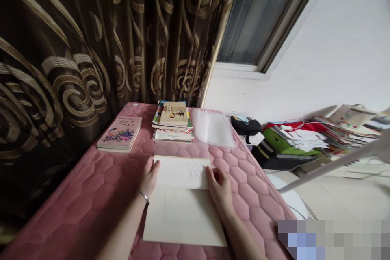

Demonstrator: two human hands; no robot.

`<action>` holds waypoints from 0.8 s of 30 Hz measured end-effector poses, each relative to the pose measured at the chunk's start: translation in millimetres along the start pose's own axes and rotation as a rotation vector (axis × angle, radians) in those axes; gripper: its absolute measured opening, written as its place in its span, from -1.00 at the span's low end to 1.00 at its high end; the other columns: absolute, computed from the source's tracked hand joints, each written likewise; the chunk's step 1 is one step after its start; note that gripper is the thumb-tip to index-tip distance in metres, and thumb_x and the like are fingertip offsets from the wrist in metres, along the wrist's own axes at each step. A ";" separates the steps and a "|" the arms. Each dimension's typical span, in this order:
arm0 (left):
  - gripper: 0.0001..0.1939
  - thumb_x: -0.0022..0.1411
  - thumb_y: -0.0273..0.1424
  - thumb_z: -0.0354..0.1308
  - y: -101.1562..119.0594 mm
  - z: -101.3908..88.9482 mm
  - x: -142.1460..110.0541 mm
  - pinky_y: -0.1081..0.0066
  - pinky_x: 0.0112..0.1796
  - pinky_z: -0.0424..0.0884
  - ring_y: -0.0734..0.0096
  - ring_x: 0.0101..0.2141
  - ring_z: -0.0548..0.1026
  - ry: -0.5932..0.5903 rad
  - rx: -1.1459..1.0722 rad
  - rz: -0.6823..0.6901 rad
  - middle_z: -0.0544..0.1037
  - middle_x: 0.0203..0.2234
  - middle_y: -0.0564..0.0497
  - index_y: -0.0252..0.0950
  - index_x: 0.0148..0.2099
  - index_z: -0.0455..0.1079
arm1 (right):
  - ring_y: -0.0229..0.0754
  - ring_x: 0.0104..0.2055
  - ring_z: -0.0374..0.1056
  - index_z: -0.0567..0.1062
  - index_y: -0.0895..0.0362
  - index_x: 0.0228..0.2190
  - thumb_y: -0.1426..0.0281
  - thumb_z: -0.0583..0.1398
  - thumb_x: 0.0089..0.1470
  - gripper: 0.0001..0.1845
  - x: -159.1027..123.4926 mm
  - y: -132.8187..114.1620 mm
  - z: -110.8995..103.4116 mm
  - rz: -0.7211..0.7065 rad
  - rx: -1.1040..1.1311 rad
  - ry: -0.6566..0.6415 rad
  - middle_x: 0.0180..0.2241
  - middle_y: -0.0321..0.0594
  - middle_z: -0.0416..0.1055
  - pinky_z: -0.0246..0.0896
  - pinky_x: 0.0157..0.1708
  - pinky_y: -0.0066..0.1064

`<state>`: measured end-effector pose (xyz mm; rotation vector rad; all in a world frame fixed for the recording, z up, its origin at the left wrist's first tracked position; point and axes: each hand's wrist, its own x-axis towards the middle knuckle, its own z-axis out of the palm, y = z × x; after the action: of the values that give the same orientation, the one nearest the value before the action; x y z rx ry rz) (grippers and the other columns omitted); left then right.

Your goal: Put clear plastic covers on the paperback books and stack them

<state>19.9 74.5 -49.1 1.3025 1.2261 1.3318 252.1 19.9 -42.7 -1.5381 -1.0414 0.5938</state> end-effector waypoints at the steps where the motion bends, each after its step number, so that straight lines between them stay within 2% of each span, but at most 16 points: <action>1: -0.69 0.12 -0.12 0.09 0.3 0.0 -0.2 0.40 -0.30 0.31 0.33 -0.35 0.42 -0.018 -0.025 -0.006 0.46 -0.44 0.07 -0.27 -0.23 0.32 | -0.19 -0.49 0.18 0.30 0.09 -0.59 -0.11 0.13 -0.04 -0.48 0.0 0.3 0.3 -0.003 -0.011 0.005 -0.58 -0.27 0.32 0.03 -0.52 -0.42; 6: -0.69 0.13 -0.13 0.10 -0.2 0.6 -0.2 0.38 -0.30 0.33 0.35 -0.37 0.41 -0.058 -0.047 0.003 0.46 -0.43 0.05 -0.29 -0.24 0.29 | -0.18 -0.47 0.20 0.31 0.09 -0.55 -0.07 0.11 0.02 -0.52 -1.3 -2.5 -0.9 -0.038 -0.047 0.011 -0.55 -0.27 0.32 0.06 -0.49 -0.41; 11: -0.70 0.12 -0.12 0.10 -1.2 1.6 0.1 0.41 -0.31 0.30 0.39 -0.40 0.37 -0.010 0.022 0.010 0.38 -0.50 0.11 -0.27 -0.30 0.27 | -0.20 -0.48 0.18 0.32 0.10 -0.56 -0.07 0.12 0.00 -0.51 -2.1 -6.0 -2.3 -0.046 -0.055 0.010 -0.56 -0.27 0.31 0.05 -0.51 -0.41; 18: -0.69 0.09 -0.10 0.11 1.6 1.6 0.7 0.42 -0.34 0.25 0.38 -0.42 0.35 0.020 0.059 0.014 0.36 -0.52 0.11 -0.26 -0.34 0.28 | -0.19 -0.48 0.19 0.29 0.08 -0.55 -0.12 0.09 0.00 -0.49 -0.6 -3.1 0.5 -0.055 -0.062 0.015 -0.56 -0.29 0.30 0.08 -0.49 -0.39; 24: -0.65 0.11 -0.07 0.07 5.8 2.1 -0.6 0.48 -0.47 0.12 0.50 -0.54 0.18 0.035 0.137 0.009 0.18 -0.62 0.19 -0.23 -0.47 0.15 | -0.18 -0.47 0.19 0.28 0.08 -0.53 -0.08 0.09 0.03 -0.52 -0.5 -0.6 0.6 -0.067 -0.066 0.020 -0.55 -0.29 0.29 0.08 -0.47 -0.38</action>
<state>22.3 73.3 -43.5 1.3870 1.3574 1.3004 251.2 19.8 -42.3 -1.5568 -1.1018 0.5009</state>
